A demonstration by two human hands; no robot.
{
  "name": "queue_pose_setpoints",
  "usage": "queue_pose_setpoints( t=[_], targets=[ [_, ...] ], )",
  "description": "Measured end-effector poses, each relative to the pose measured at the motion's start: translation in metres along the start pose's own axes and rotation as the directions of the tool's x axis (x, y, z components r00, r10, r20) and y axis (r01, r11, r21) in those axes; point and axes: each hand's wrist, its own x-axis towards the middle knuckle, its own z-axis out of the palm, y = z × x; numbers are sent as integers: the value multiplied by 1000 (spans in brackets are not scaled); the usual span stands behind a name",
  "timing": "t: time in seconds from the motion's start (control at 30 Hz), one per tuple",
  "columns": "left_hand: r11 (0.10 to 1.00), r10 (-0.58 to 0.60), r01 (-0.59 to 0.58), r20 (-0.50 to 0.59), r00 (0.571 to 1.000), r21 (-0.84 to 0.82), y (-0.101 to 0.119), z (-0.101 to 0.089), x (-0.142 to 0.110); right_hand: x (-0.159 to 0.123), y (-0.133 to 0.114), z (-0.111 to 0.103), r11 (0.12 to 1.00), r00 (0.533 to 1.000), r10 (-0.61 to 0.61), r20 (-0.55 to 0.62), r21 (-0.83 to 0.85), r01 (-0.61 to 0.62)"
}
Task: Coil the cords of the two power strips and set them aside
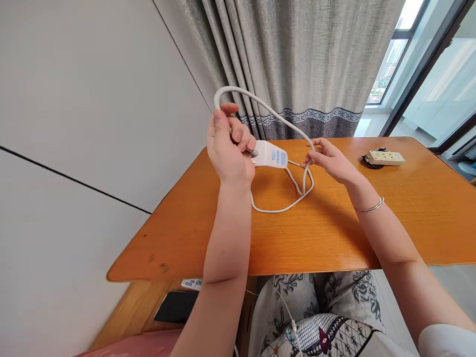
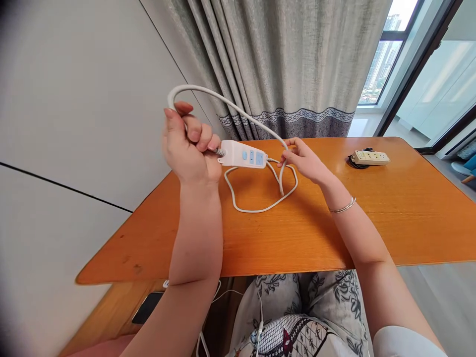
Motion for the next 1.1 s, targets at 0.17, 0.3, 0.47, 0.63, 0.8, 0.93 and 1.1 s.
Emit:
queue_pose_setpoints(
  t=[0.17, 0.3, 0.47, 0.63, 0.8, 0.93, 1.1],
  targets=[
    [966, 117, -153, 173, 978, 208, -20, -12, 5, -3, 7, 28, 903, 985, -94, -143, -428, 24],
    [890, 134, -281, 384, 913, 358, -30, -21, 3, -15, -1, 39, 730, 989, -144, -15, -677, 96],
    [770, 63, -401, 566, 822, 497, -38, -22, -6, -32, -20, 50, 662, 978, -173, 117, -722, 203],
    [624, -70, -455, 625, 777, 636, -41, -22, -11, -44, -33, 56, 696, 961, -221, 167, -663, 276],
    [621, -80, -441, 612, 787, 648, -39, -23, -14, -46, -39, 52, 898, 954, -263, 146, -325, 298],
    [670, -88, -379, 575, 813, 639, -34, -22, -16, -44, -42, 43, 986, 957, -158, 244, -22, 168],
    [627, 119, -489, 546, 829, 606, -25, -31, -1, -38, -44, 27, 999, 860, 23, 509, -39, -3]
  ],
)
